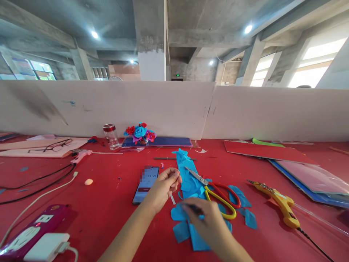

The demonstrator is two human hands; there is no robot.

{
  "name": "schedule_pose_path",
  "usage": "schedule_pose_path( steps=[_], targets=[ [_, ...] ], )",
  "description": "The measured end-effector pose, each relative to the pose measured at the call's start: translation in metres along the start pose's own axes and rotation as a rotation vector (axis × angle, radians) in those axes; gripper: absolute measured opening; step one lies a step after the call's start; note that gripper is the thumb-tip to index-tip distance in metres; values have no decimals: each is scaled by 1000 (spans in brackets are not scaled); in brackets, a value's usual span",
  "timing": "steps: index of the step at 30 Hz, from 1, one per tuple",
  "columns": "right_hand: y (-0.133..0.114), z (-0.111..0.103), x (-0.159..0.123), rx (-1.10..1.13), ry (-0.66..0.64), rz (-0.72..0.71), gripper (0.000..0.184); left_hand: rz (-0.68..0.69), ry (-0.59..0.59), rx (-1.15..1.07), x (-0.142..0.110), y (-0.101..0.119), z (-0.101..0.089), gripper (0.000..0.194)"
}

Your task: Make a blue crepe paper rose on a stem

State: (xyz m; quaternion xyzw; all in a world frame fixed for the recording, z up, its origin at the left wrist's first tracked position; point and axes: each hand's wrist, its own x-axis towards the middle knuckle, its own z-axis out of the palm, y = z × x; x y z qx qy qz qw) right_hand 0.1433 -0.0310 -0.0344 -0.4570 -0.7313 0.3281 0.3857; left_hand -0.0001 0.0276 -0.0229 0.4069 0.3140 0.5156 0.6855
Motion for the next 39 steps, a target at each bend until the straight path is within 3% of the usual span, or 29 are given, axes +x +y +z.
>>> schedule_pose_path(
  steps=[3, 6, 11, 25, 31, 39],
  targets=[
    [-6, -27, 14, 327, 163, 207, 29, -33, -3, -21, -2, 1, 1, 18],
    [-7, -44, 26, 507, 201, 239, 31, -63, -4, -59, -4, 2, 2, 17],
    [-4, -48, 33, 684, 225, 277, 26, -81, -32, -104, -4, 1, 1, 15],
    [-12, -46, 43, 558, 153, 347, 26, -23, -125, -22, -5, 2, 1, 13],
    [-18, -52, 51, 485, 198, 328, 24, -37, -105, -25, -5, 1, 2, 16],
    [-17, -46, 56, 670, 273, 391, 21, -33, -132, 15, -3, 0, 2, 18]
  ],
)
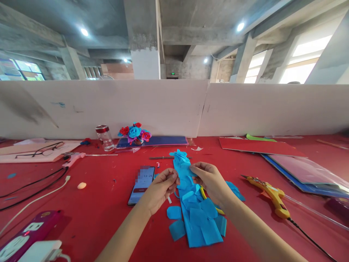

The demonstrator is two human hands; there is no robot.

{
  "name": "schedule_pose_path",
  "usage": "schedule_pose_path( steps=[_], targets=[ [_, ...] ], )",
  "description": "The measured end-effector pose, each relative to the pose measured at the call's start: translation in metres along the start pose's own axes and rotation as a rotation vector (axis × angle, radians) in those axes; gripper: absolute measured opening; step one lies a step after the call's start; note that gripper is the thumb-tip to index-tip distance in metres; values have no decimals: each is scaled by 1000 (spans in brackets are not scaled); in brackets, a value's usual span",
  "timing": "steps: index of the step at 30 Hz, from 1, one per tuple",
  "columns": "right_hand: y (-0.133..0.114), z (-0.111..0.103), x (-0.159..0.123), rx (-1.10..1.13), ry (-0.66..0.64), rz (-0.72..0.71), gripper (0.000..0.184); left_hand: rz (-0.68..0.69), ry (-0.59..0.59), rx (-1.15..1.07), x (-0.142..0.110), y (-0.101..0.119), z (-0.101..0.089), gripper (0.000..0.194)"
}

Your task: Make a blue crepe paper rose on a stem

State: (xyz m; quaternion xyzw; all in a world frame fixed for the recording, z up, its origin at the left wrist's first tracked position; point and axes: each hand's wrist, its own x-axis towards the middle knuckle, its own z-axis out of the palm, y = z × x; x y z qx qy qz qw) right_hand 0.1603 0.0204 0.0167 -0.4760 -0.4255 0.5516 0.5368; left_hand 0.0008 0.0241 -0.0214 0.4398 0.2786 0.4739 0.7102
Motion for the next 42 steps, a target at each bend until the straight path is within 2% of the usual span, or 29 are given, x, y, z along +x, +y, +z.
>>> schedule_pose_path(
  steps=[16, 24, 36, 42],
  targets=[
    [-6, 0, -3, 342, -88, 121, 10, 25, 1, 114, 0, -2, 0, 20],
    [-8, 1, -8, 488, -24, 256, 4, 34, 14, 185, -1, -1, 2, 19],
    [-1, 0, -6, 499, 35, 147, 18, 58, 5, 310, 1, -2, 1, 21],
    [-2, 0, -14, 471, 48, 144, 26, 180, 5, 420, 4, -2, -1, 17]
  ],
)
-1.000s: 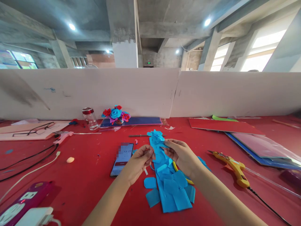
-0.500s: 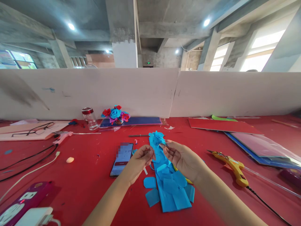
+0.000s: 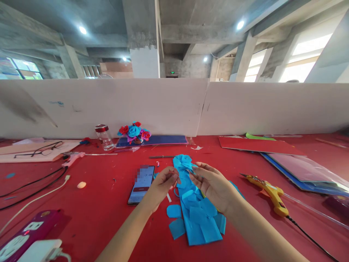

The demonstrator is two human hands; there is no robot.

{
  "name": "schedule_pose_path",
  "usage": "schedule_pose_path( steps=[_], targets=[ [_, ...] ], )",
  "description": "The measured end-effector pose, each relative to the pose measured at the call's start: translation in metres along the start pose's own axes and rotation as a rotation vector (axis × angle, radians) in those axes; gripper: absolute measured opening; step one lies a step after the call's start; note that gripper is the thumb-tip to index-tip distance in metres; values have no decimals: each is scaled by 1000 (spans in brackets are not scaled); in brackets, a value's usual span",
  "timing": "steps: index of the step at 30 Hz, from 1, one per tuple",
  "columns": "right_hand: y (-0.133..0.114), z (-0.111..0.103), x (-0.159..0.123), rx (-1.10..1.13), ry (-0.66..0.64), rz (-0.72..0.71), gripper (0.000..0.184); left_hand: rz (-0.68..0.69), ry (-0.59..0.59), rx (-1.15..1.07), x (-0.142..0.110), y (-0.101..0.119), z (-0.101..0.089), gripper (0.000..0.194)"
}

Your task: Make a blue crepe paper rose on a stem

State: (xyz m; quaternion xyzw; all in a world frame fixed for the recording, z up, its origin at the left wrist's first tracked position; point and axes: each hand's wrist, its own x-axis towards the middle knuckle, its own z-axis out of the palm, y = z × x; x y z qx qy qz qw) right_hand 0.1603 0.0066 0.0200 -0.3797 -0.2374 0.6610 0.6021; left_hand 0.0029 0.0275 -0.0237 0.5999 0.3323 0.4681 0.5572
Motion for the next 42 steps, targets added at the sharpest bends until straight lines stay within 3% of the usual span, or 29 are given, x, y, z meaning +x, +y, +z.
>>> schedule_pose_path(
  steps=[6, 13, 23, 26, 31, 34, 38, 42],
  targets=[
    [2, -2, -23, -97, -54, -64, 33, 109, 29, 143, -3, 4, 0, 15],
    [5, -13, -33, -228, -145, -46, 18, 180, 138, 277, -8, 10, 2, 14],
    [1, -10, -40, -450, -99, -155, 26, 191, 123, 200, -13, 9, 3, 13],
    [-4, -13, -38, -621, -120, -324, 27, 121, 141, 67, -12, 10, 6, 16],
    [-10, -24, -18, -1128, -74, -933, 15, -213, -16, -447, -11, 9, 11, 13],
    [-10, -26, -6, -1310, -101, -1201, 14, -346, -27, -584, -12, 8, 13, 16],
    [-5, -24, -1, -1328, -127, -1316, 18, -367, -18, -583, -12, 8, 14, 16],
    [6, -19, 1, -1350, -132, -1315, 18, -355, 5, -542, -11, 7, 16, 19]
  ],
)
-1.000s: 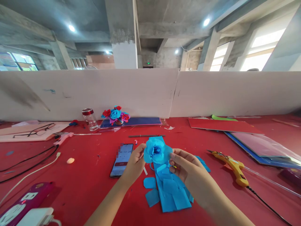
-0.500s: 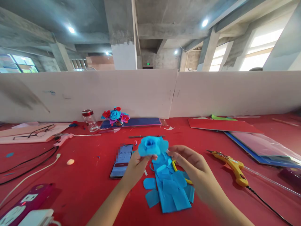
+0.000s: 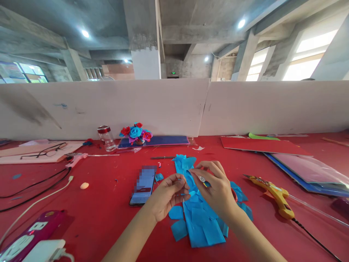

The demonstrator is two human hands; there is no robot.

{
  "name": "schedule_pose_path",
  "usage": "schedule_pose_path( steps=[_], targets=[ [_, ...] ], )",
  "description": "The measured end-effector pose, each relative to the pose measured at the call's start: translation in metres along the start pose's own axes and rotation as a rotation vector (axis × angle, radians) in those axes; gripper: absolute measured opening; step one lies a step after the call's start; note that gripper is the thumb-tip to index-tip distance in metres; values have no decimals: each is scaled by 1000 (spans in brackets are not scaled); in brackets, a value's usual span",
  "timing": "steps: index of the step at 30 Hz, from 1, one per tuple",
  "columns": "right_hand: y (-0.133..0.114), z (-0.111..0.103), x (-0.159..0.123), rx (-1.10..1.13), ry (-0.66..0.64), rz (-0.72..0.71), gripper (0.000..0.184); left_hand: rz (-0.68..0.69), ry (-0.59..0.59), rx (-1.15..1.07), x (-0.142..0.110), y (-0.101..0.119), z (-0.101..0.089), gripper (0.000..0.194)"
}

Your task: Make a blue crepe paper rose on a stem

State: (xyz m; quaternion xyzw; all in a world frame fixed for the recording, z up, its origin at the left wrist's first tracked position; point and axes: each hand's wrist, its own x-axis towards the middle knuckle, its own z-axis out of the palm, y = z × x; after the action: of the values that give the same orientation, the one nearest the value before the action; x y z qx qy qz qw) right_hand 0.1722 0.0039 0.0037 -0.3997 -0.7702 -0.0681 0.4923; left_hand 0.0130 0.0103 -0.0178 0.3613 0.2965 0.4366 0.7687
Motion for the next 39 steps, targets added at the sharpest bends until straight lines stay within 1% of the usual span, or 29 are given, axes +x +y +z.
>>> schedule_pose_path(
  steps=[6, 9, 11, 15, 19, 23, 28, 36, 39],
  targets=[
    [-2, 18, -2, 11, 74, 159, 11, 23, 63, 105, 0, -3, 5, 27],
    [-4, 22, -4, 81, 85, 247, 9, 53, 81, 160, 1, -5, 7, 28],
    [-5, 22, -5, 168, 89, 325, 9, 85, 95, 208, 1, -6, 8, 28],
    [-7, 24, -5, 308, 54, 495, 11, 156, 122, 330, 4, -9, 5, 28],
    [-5, 26, -7, 409, 8, 641, 18, 250, 135, 484, 8, -13, -1, 21],
    [-5, 25, -6, 538, 27, 726, 22, 310, 168, 621, 9, -15, -3, 15],
    [-8, 23, -3, 621, 41, 798, 24, 352, 184, 700, 9, -15, -3, 12],
    [-2, 28, -9, 747, 105, 855, 21, 419, 221, 829, 8, -16, -4, 17],
    [-3, 28, -8, 791, 96, 881, 22, 431, 222, 862, 8, -15, -4, 18]
  ],
)
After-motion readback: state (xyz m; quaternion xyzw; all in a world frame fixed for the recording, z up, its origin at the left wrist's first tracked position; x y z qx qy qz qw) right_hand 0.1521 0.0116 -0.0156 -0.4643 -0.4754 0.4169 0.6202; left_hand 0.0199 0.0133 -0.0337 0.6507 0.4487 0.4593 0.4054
